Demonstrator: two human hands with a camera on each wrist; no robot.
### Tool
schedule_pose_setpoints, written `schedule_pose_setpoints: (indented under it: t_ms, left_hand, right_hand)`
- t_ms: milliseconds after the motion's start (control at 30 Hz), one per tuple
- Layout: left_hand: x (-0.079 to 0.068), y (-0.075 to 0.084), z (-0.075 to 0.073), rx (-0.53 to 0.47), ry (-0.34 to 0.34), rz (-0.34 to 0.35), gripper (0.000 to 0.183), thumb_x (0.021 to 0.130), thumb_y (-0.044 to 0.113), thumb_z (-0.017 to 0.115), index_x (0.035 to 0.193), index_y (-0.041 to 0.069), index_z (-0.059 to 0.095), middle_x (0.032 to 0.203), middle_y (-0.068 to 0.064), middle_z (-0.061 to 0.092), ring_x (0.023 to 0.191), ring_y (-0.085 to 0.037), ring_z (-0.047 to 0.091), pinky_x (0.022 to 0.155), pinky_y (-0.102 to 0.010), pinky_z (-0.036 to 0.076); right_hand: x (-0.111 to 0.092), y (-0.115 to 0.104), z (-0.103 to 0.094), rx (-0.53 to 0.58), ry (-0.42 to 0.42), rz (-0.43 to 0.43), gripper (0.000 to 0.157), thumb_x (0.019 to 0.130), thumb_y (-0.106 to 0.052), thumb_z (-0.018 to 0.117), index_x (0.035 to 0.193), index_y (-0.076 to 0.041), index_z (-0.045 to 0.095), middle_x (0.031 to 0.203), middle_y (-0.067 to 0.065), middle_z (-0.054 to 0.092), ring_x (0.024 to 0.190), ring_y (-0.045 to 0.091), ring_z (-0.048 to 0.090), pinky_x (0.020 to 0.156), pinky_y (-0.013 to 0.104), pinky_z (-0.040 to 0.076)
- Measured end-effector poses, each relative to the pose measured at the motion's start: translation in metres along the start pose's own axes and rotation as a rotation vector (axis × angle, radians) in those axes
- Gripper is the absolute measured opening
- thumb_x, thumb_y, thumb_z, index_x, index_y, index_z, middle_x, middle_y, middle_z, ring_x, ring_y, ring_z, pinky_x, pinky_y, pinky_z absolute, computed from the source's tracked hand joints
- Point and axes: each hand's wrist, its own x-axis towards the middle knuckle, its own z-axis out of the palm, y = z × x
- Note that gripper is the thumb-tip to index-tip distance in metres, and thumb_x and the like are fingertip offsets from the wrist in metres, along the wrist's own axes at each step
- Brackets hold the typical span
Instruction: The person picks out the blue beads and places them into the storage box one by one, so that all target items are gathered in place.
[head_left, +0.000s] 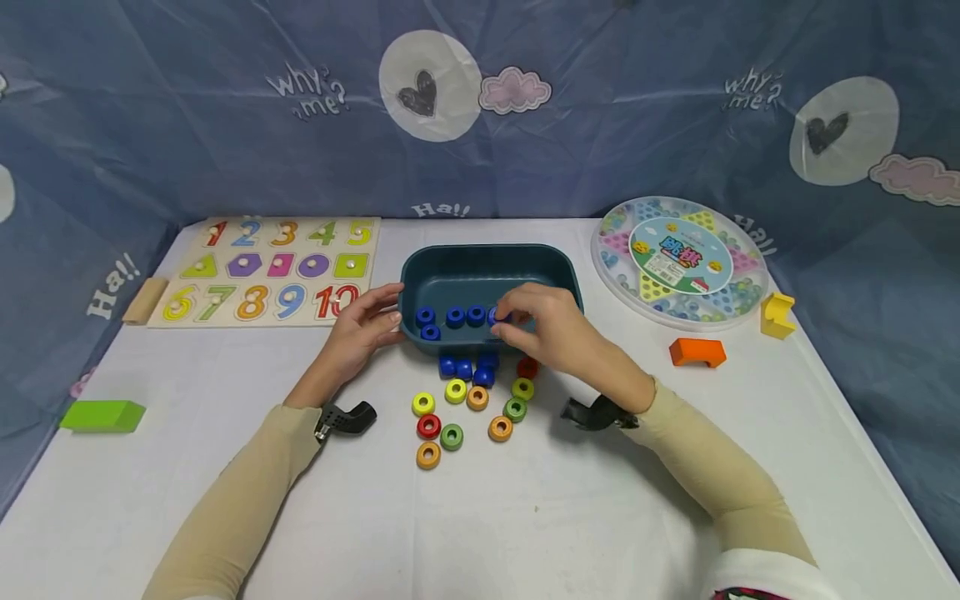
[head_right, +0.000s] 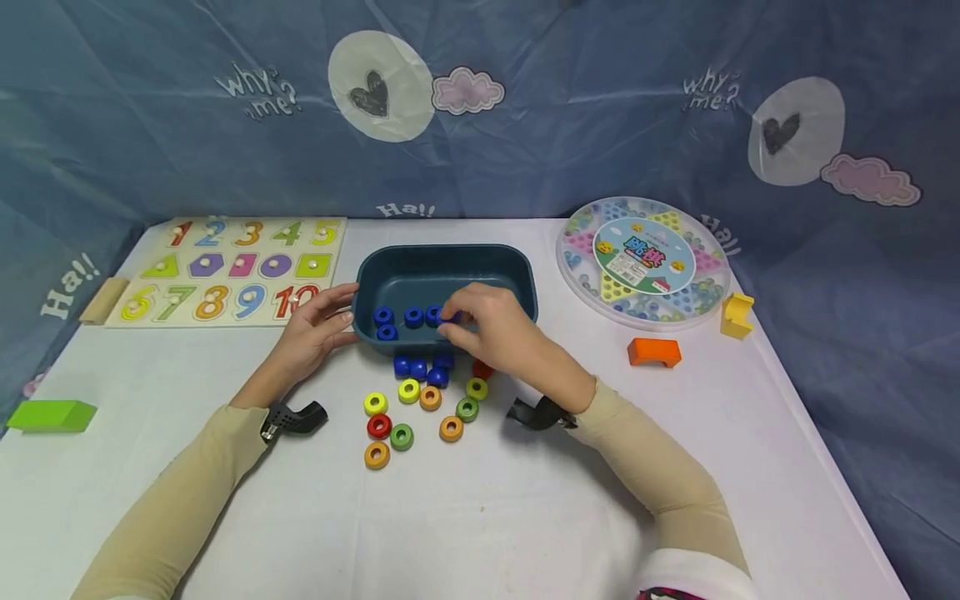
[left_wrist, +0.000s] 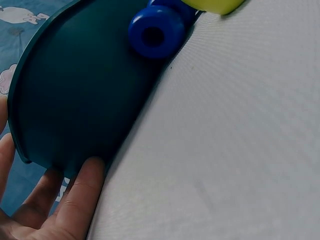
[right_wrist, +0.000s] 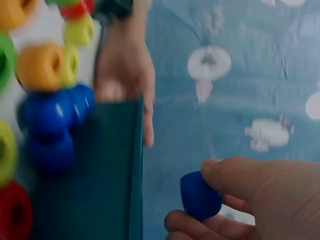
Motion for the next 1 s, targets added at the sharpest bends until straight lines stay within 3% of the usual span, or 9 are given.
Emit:
schedule_pose_setpoints:
  t_ms: [133,333,467,633,833,1000]
  left_hand:
    - [-0.001,-0.002,0.000,-0.005,-0.003,-0.008,0.050,0.098,0.018,0.058,0.145,0.009,0.042,0.147,-0.017,0.040,0.116,-0.015,0.055,0.087,-0.027,0.059]
    - [-0.001,-0.002,0.000,0.008,0.001,-0.002,0.050,0.098,0.018,0.058,0.144,0.010,0.043,0.146,-0.016,0.041,0.116,-0.015,0.056,0.087,-0.027,0.058]
    - [0.000,-0.001,0.000,0.014,0.001,0.000,0.050,0.098,0.019,0.058,0.145,0.010,0.043,0.146,-0.016,0.041,0.116,-0.015,0.056,0.087,-0.028,0.058]
    - [-0.001,-0.002,0.001,0.021,0.002,-0.013,0.050,0.098,0.019,0.058,0.144,0.010,0.043,0.147,-0.015,0.041,0.116,-0.016,0.056,0.088,-0.028,0.058]
    - [-0.001,-0.002,0.001,0.036,0.004,-0.007,0.050,0.098,0.020,0.058,0.144,0.010,0.043,0.147,-0.015,0.042,0.116,-0.016,0.056,0.087,-0.027,0.058]
    - [0.000,-0.001,0.000,0.013,0.000,-0.001,0.050,0.098,0.018,0.058,0.144,0.008,0.043,0.146,-0.017,0.041,0.113,-0.015,0.057,0.086,-0.027,0.059]
  right_hand:
    - [0.013,0.017,0.002,-0.009,-0.031,0.128,0.011,0.084,-0.015,0.076,0.088,-0.006,0.071,0.085,0.007,0.070,0.065,0.013,0.062,0.059,0.025,0.054]
    - [0.028,0.038,0.015,-0.034,-0.191,0.275,0.009,0.084,-0.016,0.076,0.088,-0.009,0.072,0.087,0.005,0.073,0.062,0.012,0.059,0.058,0.025,0.049]
    - [0.038,0.044,0.021,-0.064,-0.327,0.346,0.009,0.083,-0.012,0.075,0.090,-0.009,0.071,0.094,0.006,0.073,0.076,0.017,0.062,0.070,0.032,0.053]
    - [0.046,0.048,0.029,-0.058,-0.513,0.434,0.025,0.083,-0.008,0.074,0.107,-0.008,0.066,0.109,0.011,0.070,0.103,0.025,0.064,0.090,0.040,0.055]
    - [0.051,0.049,0.039,0.047,-0.590,0.434,0.048,0.083,-0.010,0.076,0.126,-0.009,0.057,0.118,0.014,0.067,0.107,0.026,0.065,0.089,0.038,0.056]
    - [0.051,0.050,0.041,0.076,-0.585,0.407,0.050,0.082,-0.010,0.076,0.128,-0.009,0.057,0.117,0.013,0.068,0.098,0.024,0.067,0.084,0.034,0.057]
